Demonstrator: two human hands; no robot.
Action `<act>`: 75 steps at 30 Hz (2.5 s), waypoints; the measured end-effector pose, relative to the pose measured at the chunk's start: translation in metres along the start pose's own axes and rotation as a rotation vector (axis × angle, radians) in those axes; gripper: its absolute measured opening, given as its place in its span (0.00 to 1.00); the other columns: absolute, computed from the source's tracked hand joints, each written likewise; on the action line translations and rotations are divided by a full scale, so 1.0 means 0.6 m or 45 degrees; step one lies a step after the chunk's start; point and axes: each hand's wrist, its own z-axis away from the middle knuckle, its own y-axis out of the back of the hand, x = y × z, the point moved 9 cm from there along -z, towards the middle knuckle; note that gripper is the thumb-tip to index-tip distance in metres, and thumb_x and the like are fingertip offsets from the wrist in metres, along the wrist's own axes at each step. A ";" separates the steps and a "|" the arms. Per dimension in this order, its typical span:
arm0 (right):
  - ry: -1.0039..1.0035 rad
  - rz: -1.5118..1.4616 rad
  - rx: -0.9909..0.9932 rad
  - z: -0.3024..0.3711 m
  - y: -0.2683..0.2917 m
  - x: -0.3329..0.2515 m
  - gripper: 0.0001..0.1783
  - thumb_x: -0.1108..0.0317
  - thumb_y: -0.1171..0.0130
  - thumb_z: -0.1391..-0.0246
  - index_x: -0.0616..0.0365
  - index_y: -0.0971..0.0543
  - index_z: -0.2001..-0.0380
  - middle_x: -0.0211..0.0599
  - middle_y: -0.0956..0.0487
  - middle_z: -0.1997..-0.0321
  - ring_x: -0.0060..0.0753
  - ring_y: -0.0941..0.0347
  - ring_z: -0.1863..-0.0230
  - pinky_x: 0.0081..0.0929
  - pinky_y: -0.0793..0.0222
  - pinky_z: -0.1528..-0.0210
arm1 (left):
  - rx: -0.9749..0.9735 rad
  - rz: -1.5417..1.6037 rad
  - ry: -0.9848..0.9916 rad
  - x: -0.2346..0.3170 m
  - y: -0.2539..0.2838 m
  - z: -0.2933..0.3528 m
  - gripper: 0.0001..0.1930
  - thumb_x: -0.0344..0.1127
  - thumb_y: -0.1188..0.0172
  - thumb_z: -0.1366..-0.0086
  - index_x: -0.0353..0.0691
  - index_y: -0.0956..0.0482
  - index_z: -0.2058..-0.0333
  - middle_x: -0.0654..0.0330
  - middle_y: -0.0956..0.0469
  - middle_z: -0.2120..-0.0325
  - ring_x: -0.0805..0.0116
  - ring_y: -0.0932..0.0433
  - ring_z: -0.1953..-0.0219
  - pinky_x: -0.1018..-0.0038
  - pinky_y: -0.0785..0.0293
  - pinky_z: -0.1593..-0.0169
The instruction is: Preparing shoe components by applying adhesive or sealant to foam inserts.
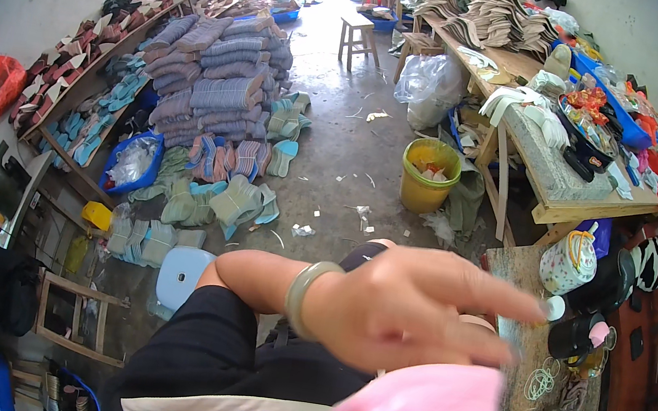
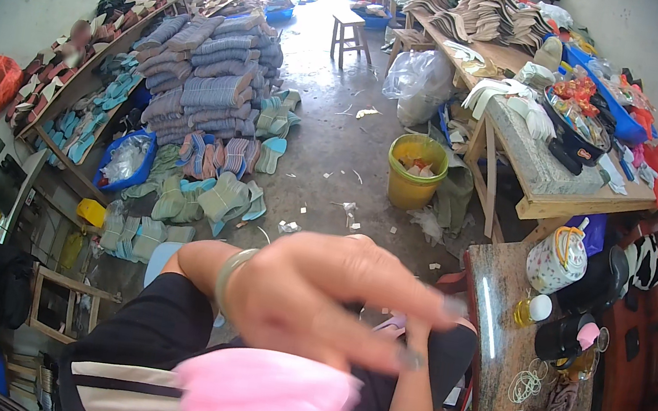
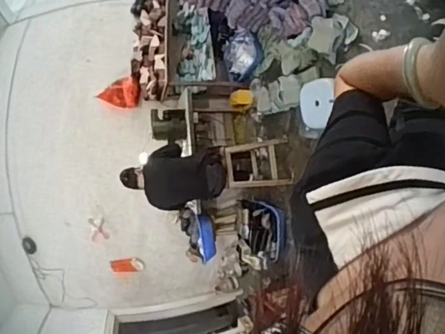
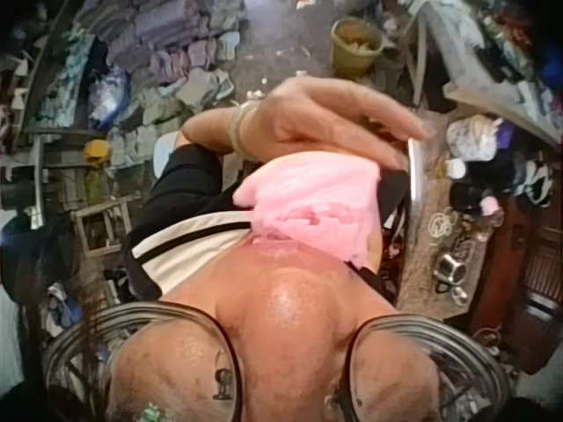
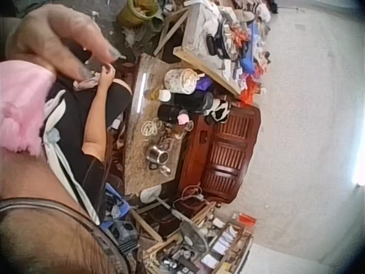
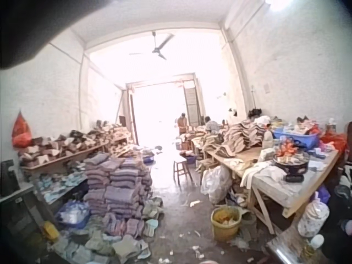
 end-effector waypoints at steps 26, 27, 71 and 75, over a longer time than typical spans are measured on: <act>-0.120 -0.212 -0.096 -0.018 -0.025 0.042 0.13 0.70 0.44 0.50 0.59 0.24 0.59 0.34 0.25 0.69 0.25 0.30 0.70 0.23 0.33 0.67 | 0.063 -0.229 -0.280 -0.022 -0.021 -0.044 0.11 0.32 0.40 0.47 0.39 0.20 0.64 0.49 0.25 0.61 0.59 0.24 0.64 0.70 0.27 0.64; -0.118 -0.272 -0.105 -0.013 -0.025 0.029 0.13 0.70 0.44 0.50 0.59 0.24 0.59 0.34 0.25 0.69 0.25 0.30 0.70 0.22 0.33 0.67 | 0.003 -0.100 -0.183 -0.040 -0.034 -0.044 0.11 0.33 0.40 0.46 0.38 0.20 0.64 0.49 0.25 0.61 0.58 0.24 0.63 0.70 0.27 0.63; 0.131 0.493 1.218 -0.013 0.418 -0.090 0.32 0.71 0.39 0.55 0.61 0.38 0.45 0.47 0.36 0.44 0.48 0.41 0.42 0.39 0.46 0.40 | -0.110 -0.534 1.596 -0.596 -0.122 0.524 0.15 0.44 0.39 0.46 0.44 0.22 0.61 0.56 0.21 0.66 0.56 0.23 0.62 0.67 0.28 0.57; 0.035 0.555 1.255 -0.035 0.439 -0.030 0.34 0.71 0.38 0.55 0.61 0.39 0.44 0.47 0.38 0.43 0.48 0.42 0.42 0.40 0.46 0.40 | -0.117 -0.563 1.580 -0.596 -0.119 0.522 0.16 0.44 0.39 0.46 0.45 0.22 0.60 0.56 0.21 0.66 0.55 0.23 0.62 0.66 0.28 0.58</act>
